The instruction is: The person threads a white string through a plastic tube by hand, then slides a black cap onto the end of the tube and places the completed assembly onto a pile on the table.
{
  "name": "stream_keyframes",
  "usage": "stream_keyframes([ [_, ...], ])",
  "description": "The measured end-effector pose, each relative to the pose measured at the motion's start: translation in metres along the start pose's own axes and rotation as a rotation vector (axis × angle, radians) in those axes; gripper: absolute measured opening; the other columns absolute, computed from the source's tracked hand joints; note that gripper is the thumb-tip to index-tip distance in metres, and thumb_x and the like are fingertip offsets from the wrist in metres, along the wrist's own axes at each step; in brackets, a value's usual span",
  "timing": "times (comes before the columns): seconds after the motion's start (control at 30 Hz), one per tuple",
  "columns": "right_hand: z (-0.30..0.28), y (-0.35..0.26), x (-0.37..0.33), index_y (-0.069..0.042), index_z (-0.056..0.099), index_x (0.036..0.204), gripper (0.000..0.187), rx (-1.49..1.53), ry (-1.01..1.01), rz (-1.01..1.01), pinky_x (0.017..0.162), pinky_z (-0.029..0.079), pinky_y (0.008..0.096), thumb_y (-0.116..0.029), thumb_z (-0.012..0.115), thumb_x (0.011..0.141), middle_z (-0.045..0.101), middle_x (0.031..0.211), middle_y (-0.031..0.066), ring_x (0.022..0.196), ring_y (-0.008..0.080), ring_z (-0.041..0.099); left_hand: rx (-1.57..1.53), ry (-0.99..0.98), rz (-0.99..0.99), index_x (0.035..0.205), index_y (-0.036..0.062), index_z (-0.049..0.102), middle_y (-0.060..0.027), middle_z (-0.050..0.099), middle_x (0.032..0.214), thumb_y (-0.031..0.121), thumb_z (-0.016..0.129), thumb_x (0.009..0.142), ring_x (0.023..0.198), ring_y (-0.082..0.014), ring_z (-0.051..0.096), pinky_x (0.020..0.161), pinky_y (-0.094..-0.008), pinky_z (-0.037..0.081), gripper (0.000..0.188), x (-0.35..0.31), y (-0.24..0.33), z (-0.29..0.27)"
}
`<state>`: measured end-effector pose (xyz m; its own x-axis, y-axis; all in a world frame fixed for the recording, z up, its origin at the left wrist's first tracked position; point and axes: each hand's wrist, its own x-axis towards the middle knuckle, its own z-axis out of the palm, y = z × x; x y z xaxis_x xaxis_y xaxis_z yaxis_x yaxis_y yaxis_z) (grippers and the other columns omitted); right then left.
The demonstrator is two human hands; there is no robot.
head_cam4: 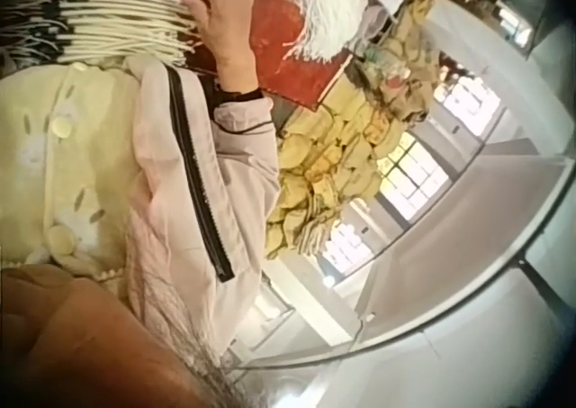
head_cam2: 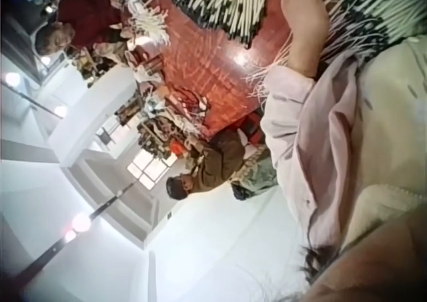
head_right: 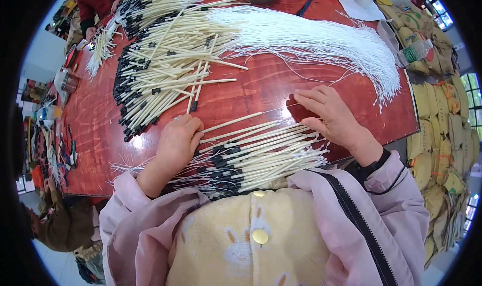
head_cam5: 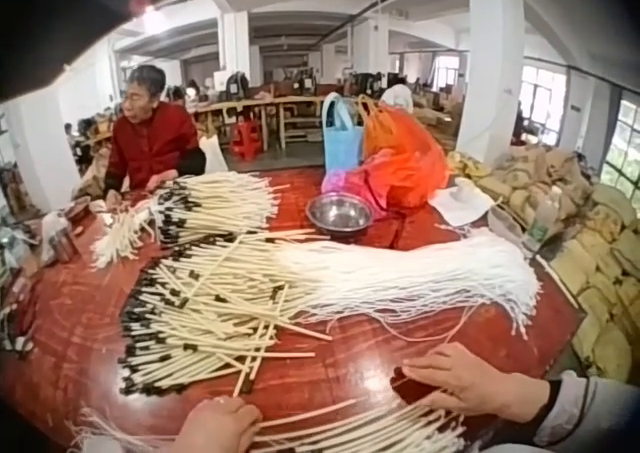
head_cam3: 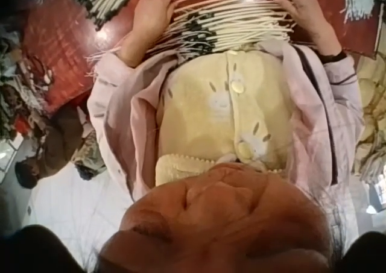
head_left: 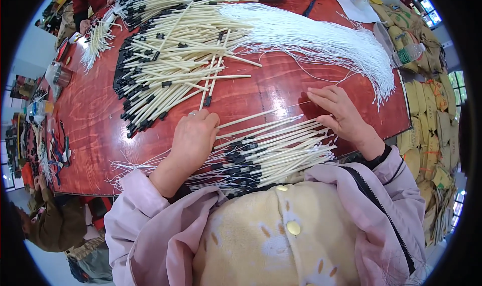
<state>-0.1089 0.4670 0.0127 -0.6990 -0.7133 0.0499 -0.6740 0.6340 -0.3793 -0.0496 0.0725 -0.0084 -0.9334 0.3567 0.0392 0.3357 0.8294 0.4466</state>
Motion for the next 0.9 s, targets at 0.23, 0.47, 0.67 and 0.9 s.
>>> stream_keyframes([
  [0.23,0.012,0.013,-0.002,-0.001,0.053,0.146,0.078,-0.077,-0.018,-0.064,0.114,0.037,0.0476,-0.063,0.048,0.098,0.048,0.156,0.0145,0.135,0.0391,0.044,0.061,0.006,0.031,0.092,0.0085,0.064,-0.0109,0.063,0.091,0.012,0.069,0.089,0.090,-0.0331,0.064,0.078,-0.0470,0.048,0.007,0.008,-0.002,0.000],
  [0.47,0.021,0.003,0.006,0.004,0.051,0.146,0.093,-0.036,-0.044,-0.092,0.116,0.034,0.0492,-0.074,0.035,0.097,0.045,0.157,0.0164,0.137,0.0419,0.042,0.116,-0.003,0.135,0.091,0.0071,0.065,-0.0116,0.065,0.090,0.008,0.068,0.083,0.088,-0.0320,0.066,0.077,-0.0457,0.050,0.008,0.028,0.007,0.014],
  [0.67,0.028,-0.003,0.014,0.003,0.046,0.150,0.099,-0.021,-0.004,-0.094,0.116,0.033,0.0492,-0.078,0.034,0.095,0.043,0.158,0.0176,0.137,0.0408,0.042,0.126,0.054,0.180,0.087,0.0047,0.061,-0.0138,0.061,0.086,0.008,0.068,0.086,0.085,-0.0358,0.064,0.077,-0.0476,0.051,0.007,0.045,0.025,0.029],
  [0.9,0.013,0.006,0.018,-0.002,0.042,0.155,0.095,-0.054,0.051,-0.018,0.116,0.032,0.0492,-0.077,0.038,0.095,0.041,0.158,0.0192,0.137,0.0396,0.042,0.115,0.009,0.081,0.089,0.0046,0.060,-0.0139,0.061,0.088,0.008,0.068,0.086,0.086,-0.0360,0.064,0.077,-0.0484,0.051,0.009,0.026,0.016,0.020],
])
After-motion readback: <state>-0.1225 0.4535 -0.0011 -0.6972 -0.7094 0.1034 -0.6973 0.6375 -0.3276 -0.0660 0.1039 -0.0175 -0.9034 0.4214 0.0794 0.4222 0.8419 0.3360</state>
